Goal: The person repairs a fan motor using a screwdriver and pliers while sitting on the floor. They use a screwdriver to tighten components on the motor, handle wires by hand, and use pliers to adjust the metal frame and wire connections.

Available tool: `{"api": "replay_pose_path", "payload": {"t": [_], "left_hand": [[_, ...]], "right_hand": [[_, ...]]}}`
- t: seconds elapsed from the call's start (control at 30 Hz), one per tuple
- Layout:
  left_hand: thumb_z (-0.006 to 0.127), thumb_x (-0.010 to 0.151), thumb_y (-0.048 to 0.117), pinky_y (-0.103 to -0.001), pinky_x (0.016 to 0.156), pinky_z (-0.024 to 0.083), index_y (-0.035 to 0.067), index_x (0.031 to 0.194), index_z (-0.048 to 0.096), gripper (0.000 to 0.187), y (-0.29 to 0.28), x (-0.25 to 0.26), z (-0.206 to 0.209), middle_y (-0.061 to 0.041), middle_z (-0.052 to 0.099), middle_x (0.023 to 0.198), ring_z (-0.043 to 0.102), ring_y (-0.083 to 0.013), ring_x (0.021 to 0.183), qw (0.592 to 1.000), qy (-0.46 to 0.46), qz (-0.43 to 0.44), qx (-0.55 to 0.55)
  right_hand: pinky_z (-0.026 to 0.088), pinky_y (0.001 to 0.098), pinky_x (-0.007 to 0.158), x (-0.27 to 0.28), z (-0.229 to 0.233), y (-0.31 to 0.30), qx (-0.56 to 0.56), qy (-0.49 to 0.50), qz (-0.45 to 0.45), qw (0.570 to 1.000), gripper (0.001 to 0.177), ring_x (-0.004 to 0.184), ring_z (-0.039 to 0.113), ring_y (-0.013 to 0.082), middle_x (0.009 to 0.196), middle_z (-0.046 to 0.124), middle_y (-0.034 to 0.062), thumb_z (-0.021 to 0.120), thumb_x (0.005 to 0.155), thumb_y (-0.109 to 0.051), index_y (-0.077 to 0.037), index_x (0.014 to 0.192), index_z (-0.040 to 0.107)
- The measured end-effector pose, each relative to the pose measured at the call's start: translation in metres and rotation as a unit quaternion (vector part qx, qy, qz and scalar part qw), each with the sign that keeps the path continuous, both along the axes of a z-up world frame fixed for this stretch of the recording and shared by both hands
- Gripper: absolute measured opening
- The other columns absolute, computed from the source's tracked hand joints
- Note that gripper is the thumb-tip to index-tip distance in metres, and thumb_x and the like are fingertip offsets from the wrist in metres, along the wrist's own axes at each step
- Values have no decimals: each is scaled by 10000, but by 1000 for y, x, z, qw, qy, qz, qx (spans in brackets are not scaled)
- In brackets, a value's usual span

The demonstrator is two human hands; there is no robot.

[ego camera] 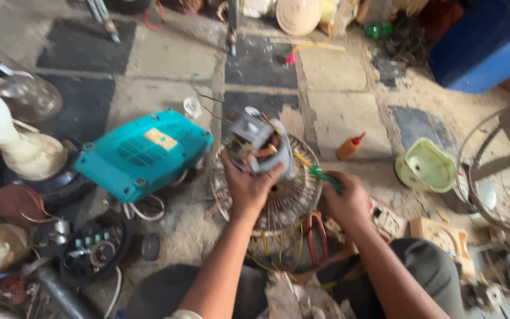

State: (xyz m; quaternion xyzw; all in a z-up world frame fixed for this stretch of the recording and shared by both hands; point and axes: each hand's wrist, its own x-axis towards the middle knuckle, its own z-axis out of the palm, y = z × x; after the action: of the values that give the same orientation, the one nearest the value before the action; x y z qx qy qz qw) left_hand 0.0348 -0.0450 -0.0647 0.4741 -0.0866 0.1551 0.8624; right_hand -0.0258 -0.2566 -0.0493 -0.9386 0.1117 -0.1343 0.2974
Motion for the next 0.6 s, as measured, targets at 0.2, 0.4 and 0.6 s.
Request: {"api": "replay_pose_path", "payload": {"t": [0.2, 0.4, 0.6], "left_hand": [[1018, 534, 402, -403, 948, 590, 31, 1391, 490, 1073, 2, -11, 18, -145, 687, 1237, 712, -278, 1125, 943, -83, 121, 297], [1019, 590, 424, -389, 961, 591, 39, 1362, 528, 992, 1, -10, 23, -131, 707, 1215, 727, -300, 1099, 932, -88, 130, 327], [850, 687, 131, -471, 984, 482, -29, 1386, 517, 790, 63, -7, 39, -244, 626, 1256, 613, -431, 1159, 878, -146, 51, 453]], "right_hand": [[583, 289, 771, 4, 110, -27, 257, -126, -61, 956, 226, 844, 709, 172, 1027, 749, 120, 744, 971, -110, -43, 1185, 710], [617, 347, 923, 17, 202, 0, 233, -264, 89, 931, 169, 1100, 750, 183, 1154, 707, 121, 608, 1070, -38, -34, 1230, 553], [656, 320, 999, 28, 255, 42, 167, -323, 262, 894, 321, 1114, 722, 184, 1145, 669, 91, 545, 1092, 79, -46, 1369, 442]]}}
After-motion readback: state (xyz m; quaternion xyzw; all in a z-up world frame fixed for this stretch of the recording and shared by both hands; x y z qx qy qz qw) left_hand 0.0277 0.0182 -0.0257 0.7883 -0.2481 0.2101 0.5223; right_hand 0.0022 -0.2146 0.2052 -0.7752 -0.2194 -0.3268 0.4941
